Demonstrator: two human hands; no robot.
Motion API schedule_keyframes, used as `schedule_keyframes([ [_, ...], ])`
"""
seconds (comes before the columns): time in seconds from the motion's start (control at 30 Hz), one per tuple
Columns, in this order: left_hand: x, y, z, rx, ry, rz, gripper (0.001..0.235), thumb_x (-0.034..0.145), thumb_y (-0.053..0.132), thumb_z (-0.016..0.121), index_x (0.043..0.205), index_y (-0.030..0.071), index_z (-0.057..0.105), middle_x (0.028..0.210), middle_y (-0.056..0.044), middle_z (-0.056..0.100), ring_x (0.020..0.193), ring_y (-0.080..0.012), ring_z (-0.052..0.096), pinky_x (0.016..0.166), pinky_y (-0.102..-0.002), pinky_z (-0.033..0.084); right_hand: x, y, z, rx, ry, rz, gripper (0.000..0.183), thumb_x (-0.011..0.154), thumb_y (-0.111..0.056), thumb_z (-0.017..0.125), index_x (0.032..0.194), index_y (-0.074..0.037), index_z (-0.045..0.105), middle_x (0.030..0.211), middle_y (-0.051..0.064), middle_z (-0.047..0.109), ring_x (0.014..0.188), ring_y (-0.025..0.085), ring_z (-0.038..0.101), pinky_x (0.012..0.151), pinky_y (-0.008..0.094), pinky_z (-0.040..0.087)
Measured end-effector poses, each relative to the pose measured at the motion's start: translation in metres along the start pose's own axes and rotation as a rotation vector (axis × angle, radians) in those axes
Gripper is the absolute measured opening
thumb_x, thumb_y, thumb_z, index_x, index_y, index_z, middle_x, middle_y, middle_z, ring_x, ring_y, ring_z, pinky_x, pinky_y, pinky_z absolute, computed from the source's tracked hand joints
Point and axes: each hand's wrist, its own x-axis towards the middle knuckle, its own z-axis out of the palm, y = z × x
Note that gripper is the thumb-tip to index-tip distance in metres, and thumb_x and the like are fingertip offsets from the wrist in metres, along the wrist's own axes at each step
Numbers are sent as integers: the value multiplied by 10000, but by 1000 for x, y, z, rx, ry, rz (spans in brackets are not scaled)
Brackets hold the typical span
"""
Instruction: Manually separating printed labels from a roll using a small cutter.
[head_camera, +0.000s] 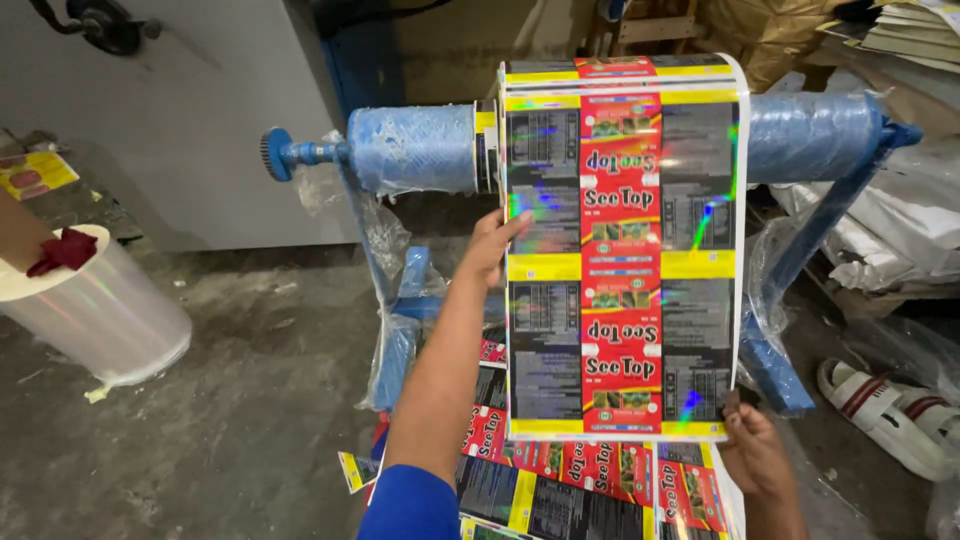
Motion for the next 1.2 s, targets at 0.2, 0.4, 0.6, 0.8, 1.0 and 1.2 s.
schedule_keyframes([
  [0.2,-44,-12,30,174,116,113,204,941,166,713,1081,18,714,981,-36,739,862,-119,640,785,-318,539,-32,18,-43,82,33,43,34,1085,-18,614,1082,-25,647,1074,101,682,990,216,639,907,438,517],
  [0.4,-90,-40,32,293,193,139,190,990,159,699,1105,10,721,946,-26,685,845,-106,575,776,-321,501,-29,-56,21,-374,418,-78,175,985,-44,633,1150,-24,688,1094,75,705,980,177,652,898,332,523],
  [0.6,-136,-36,53,39,139,50,187,945,163,672,1078,33,691,956,-17,733,831,-104,644,764,-316,553,8,-124,191,-833,216,-321,154,994,-55,717,1119,29,748,961,56,663,833,138,552,722,269,421],
  [0.8,-180,-54,57,530,218,143,201,994,182,703,1049,-11,704,879,-61,709,796,-124,586,749,-321,520,29,-156,361,-1313,17,-671,180,929,-62,761,1108,-43,756,972,99,711,877,200,677,781,323,512],
  [1.0,-224,-47,68,331,180,44,205,988,188,671,1065,1,704,919,-40,742,816,-109,627,758,-330,537,61,-141,419,-1497,-170,-1049,124,873,-47,790,991,-76,766,902,77,683,832,273,659,762,418,480],
  [1.2,-249,-46,78,370,164,54,231,981,174,636,1146,19,681,966,-71,781,850,-149,733,795,-331,574,72,-132,457,-1702,-273,-1271,154,857,-32,756,986,-114,771,868,32,635,866,243,629,876,421,450],
])
